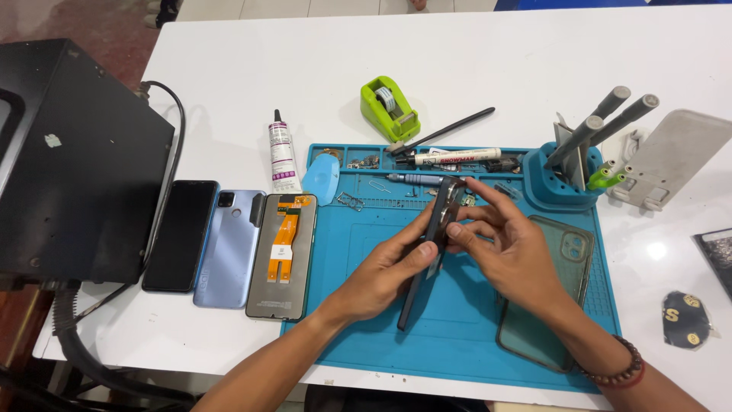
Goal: The person disassembles and reassembles multiple smartphones on a workbench. They remove back covers, disconnect internal components, and handle batteries and screens using a screwdriver and other tools. The person also briefly inspects a light blue phone case and compares it to the device.
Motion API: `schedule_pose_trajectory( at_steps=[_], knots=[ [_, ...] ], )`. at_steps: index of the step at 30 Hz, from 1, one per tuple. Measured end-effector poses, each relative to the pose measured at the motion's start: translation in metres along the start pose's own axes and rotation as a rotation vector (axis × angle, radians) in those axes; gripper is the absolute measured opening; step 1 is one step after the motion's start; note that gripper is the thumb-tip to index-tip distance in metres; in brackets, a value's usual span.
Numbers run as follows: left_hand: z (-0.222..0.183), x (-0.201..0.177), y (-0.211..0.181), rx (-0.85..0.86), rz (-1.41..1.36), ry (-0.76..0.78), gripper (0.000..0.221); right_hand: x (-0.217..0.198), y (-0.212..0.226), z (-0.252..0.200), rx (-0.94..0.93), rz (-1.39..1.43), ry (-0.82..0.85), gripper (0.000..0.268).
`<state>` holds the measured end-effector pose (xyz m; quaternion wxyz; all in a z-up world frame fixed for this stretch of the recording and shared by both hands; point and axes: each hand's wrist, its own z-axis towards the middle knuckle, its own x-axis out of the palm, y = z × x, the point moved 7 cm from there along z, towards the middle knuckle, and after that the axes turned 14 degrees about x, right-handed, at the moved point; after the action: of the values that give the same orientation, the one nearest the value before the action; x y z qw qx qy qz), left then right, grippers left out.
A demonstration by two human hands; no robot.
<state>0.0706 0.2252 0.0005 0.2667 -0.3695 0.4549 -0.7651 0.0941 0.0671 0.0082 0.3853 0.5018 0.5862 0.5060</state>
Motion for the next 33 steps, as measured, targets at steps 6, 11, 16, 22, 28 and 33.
schedule_pose_trajectory(
  at_steps=[6, 11, 16, 22, 28, 33],
  knots=[
    [-0.002, 0.001, 0.003, -0.004, 0.002, -0.053, 0.076, 0.003, 0.004, -0.006, 0.019, -0.080, 0.072, 0.085],
    [0.002, 0.006, -0.009, 0.012, 0.003, 0.040, 0.094, 0.009, 0.010, -0.009, 0.017, -0.057, 0.135, 0.090],
    [0.001, 0.008, -0.010, -0.073, 0.042, 0.057, 0.116, 0.008, 0.011, -0.013, -0.016, -0.078, 0.117, 0.086],
    [0.001, 0.007, -0.008, -0.039, 0.090, -0.033, 0.112, 0.007, 0.008, -0.017, -0.135, -0.084, 0.144, 0.061],
    [0.000, 0.009, -0.008, 0.039, 0.143, -0.083, 0.113, 0.007, 0.001, -0.019, -0.133, -0.042, 0.113, 0.022],
    [-0.001, 0.008, -0.010, 0.080, 0.312, -0.137, 0.114, 0.002, 0.000, -0.023, -0.039, -0.068, 0.057, 0.013]
  ],
)
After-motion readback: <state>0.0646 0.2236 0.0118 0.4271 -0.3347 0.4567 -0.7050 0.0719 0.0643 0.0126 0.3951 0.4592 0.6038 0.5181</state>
